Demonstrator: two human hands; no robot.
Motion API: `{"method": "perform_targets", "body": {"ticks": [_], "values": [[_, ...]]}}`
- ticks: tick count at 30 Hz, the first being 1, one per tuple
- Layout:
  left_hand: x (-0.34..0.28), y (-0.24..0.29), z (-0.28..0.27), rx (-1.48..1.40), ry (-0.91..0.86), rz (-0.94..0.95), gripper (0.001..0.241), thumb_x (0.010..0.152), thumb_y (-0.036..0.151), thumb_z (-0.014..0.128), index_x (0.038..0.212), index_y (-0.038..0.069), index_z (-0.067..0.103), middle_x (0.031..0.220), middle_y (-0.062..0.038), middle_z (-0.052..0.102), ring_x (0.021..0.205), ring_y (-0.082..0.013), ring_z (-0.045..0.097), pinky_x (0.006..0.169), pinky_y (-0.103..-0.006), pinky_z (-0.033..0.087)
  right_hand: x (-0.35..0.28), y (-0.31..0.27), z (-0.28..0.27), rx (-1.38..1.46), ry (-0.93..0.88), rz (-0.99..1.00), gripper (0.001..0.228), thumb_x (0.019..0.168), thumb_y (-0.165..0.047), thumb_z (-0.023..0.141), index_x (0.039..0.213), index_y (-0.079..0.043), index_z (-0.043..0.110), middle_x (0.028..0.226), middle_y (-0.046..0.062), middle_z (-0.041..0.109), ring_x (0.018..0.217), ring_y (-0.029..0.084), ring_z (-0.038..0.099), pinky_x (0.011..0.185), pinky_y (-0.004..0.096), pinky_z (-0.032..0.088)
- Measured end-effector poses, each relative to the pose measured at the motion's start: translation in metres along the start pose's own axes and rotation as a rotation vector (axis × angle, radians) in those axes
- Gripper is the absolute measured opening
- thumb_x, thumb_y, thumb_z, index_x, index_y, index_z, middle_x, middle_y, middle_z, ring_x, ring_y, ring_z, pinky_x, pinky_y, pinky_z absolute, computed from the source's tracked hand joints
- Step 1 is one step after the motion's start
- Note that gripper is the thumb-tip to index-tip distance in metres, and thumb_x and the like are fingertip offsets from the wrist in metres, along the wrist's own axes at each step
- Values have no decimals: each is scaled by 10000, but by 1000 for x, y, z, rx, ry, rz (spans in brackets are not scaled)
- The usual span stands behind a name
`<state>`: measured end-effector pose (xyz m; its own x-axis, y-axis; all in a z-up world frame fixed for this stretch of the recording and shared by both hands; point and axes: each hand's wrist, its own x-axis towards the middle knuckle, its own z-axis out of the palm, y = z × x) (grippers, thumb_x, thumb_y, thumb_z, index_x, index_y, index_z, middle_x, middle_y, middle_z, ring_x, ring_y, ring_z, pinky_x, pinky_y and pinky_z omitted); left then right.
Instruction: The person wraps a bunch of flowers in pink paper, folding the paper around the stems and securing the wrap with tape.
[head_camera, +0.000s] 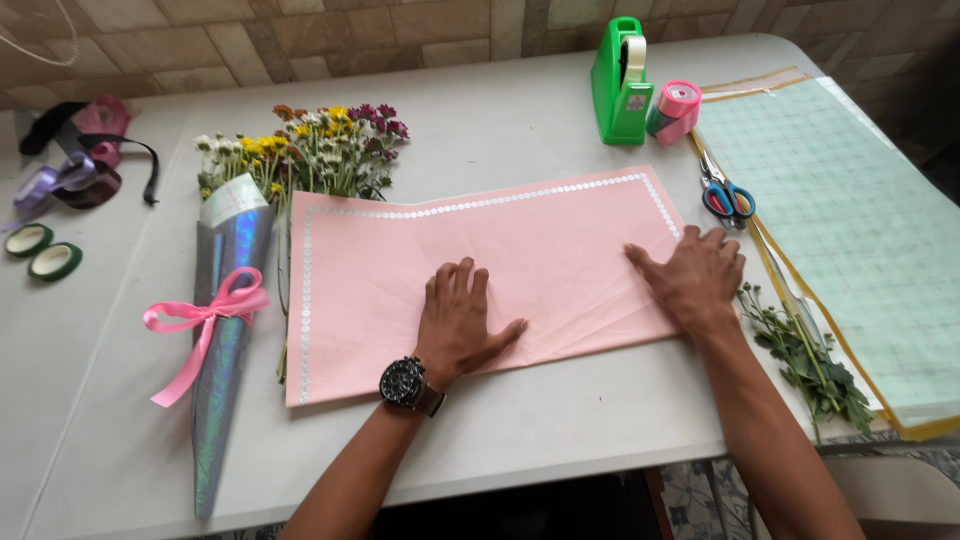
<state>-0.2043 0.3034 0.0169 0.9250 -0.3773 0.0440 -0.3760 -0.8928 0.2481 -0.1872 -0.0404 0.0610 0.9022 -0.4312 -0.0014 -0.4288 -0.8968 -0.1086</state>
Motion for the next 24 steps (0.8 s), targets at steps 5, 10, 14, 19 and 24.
{"method": "perform_targets", "body": {"ticks": [5,10,14,19,24], "values": [[-9,1,9,-26,63,-27,928,1024,837,551,1578,95,506,1703,-225,463,1640,-425,377,1349,-557,299,-6,16,-8,103,5,4,1192,981,-983,638,1634,15,650,1514,328,637,1432,545,612,1182,607,472],[-17,11,20,-15,134,-45,889,1039,817,565,1554,95,494,1686,-219,470,1632,-420,375,1344,-551,286,-17,12,-13,52,-26,41,1266,935,-1028,628,1622,35,661,1525,344,639,1432,545,616,1193,604,472],[-16,10,23,-8,137,-40,900,1029,830,567,1554,104,483,1689,-211,463,1629,-413,374,1344,-545,282,-18,15,-10,143,-8,58,1267,884,-992,733,1619,35,635,1474,358,645,1409,553,622,1168,606,487],[-20,12,30,-4,178,-10,907,1025,828,566,1536,81,514,1696,-228,476,1603,-430,386,1326,-566,288,3,33,22,89,148,26,1230,801,-966,777,1563,-8,643,1485,317,616,1396,522,574,1176,594,436],[-33,25,22,-63,124,-20,957,1009,830,588,1575,63,505,1693,-244,471,1646,-430,376,1348,-563,287,-12,6,42,67,398,-313,1095,846,-704,835,1702,-58,612,1577,198,512,1480,545,478,1271,645,358]]}}
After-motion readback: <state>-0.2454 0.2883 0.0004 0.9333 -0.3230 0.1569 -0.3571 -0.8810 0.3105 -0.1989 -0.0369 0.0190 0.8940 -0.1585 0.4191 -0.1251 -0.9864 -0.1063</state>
